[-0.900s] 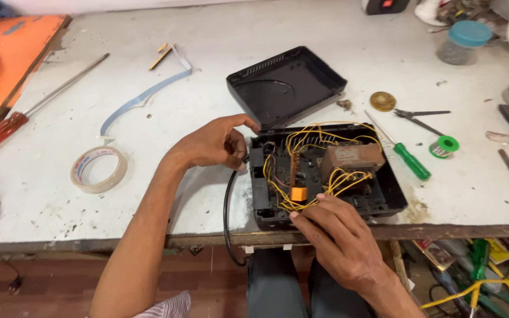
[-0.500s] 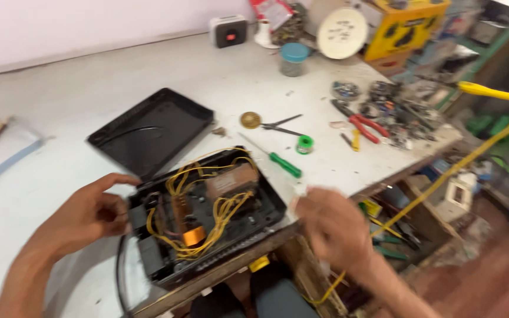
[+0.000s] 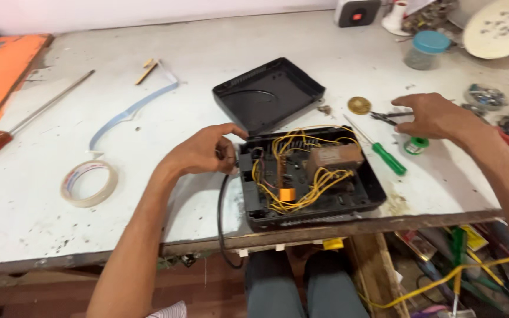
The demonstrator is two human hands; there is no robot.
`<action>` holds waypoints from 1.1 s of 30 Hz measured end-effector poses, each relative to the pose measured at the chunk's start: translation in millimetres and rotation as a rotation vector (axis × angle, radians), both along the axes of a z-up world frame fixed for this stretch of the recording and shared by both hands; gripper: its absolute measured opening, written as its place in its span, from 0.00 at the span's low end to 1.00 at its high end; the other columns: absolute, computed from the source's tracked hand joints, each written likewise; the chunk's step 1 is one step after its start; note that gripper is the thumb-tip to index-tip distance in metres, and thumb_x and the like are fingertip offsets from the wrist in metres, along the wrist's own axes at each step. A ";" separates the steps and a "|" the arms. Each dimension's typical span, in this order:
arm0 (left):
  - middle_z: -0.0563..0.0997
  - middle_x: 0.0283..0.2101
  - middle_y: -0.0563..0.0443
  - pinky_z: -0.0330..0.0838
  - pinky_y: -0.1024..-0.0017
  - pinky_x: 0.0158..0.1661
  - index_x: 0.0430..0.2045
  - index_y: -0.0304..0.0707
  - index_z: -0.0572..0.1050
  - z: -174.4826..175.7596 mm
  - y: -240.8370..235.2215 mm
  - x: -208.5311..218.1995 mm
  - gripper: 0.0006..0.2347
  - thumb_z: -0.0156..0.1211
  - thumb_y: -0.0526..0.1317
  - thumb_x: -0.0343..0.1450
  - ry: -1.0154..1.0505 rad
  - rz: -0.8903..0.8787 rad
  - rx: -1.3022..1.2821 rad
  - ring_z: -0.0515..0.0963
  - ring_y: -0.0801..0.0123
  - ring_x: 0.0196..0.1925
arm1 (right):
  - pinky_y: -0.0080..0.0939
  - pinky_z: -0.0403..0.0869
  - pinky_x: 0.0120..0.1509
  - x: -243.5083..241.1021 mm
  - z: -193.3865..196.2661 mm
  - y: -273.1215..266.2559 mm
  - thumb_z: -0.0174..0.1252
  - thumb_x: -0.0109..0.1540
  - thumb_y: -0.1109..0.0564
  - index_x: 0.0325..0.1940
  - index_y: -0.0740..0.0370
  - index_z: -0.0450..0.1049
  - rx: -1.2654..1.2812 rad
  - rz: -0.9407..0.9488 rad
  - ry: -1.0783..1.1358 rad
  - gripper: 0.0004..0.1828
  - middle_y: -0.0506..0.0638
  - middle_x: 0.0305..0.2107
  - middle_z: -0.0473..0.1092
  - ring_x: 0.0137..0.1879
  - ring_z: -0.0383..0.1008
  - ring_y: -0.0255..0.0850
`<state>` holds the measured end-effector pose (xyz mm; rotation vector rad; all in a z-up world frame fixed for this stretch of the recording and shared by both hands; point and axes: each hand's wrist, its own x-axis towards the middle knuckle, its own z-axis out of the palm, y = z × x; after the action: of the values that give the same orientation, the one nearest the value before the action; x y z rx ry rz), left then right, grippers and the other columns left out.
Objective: The person works on an open black electronics housing, using pliers to cut a black cable, then uses a toothbrush to clean a circuit board, and finally uses a soldering iron on a small component. The person also uses a metal file on a small piece.
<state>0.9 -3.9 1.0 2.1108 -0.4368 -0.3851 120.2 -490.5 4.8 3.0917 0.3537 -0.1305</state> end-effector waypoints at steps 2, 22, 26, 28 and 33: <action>0.79 0.21 0.51 0.78 0.71 0.36 0.55 0.33 0.70 1.2 -0.2 0.6 0.27 0.62 0.24 0.58 0.003 -0.006 -0.032 0.84 0.70 0.30 | 0.56 0.74 0.63 21.3 -6.5 6.1 0.73 0.53 0.46 0.69 0.49 0.69 -0.065 -0.032 0.078 0.40 0.58 0.58 0.72 0.60 0.74 0.55; 0.80 0.19 0.52 0.79 0.71 0.34 0.51 0.29 0.73 -6.5 1.4 8.4 0.26 0.62 0.23 0.55 -0.052 -0.032 0.019 0.80 0.71 0.24 | 0.48 0.75 0.59 -24.0 46.7 41.5 0.58 0.65 0.54 0.55 0.66 0.77 -0.057 0.230 -0.450 0.18 0.59 0.42 0.76 0.49 0.75 0.48; 0.79 0.19 0.51 0.77 0.71 0.32 0.50 0.28 0.74 -5.9 0.2 6.4 0.26 0.62 0.23 0.54 -0.065 -0.022 0.012 0.79 0.72 0.23 | 0.50 0.70 0.63 -50.3 80.5 108.3 0.58 0.64 0.50 0.58 0.59 0.78 -0.192 0.631 -0.518 0.21 0.56 0.45 0.76 0.55 0.72 0.48; 0.80 0.19 0.51 0.78 0.71 0.32 0.49 0.27 0.75 -5.9 -0.6 6.2 0.26 0.62 0.23 0.54 -0.091 -0.017 0.028 0.79 0.73 0.23 | 0.52 0.68 0.66 -64.8 92.5 145.3 0.58 0.62 0.48 0.56 0.58 0.79 -0.225 0.843 -0.563 0.21 0.54 0.44 0.77 0.55 0.72 0.47; 0.79 0.18 0.51 0.78 0.70 0.31 0.49 0.27 0.74 -6.4 0.0 6.9 0.24 0.61 0.24 0.55 -0.083 -0.025 0.024 0.78 0.72 0.22 | 0.56 0.66 0.69 -93.7 104.3 227.5 0.59 0.59 0.43 0.44 0.55 0.80 -0.323 1.059 -0.558 0.17 0.50 0.38 0.75 0.49 0.73 0.46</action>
<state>7.8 -3.9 -5.4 2.1520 -0.5102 -0.3193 26.4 -263.0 109.1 2.1129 1.5972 0.5964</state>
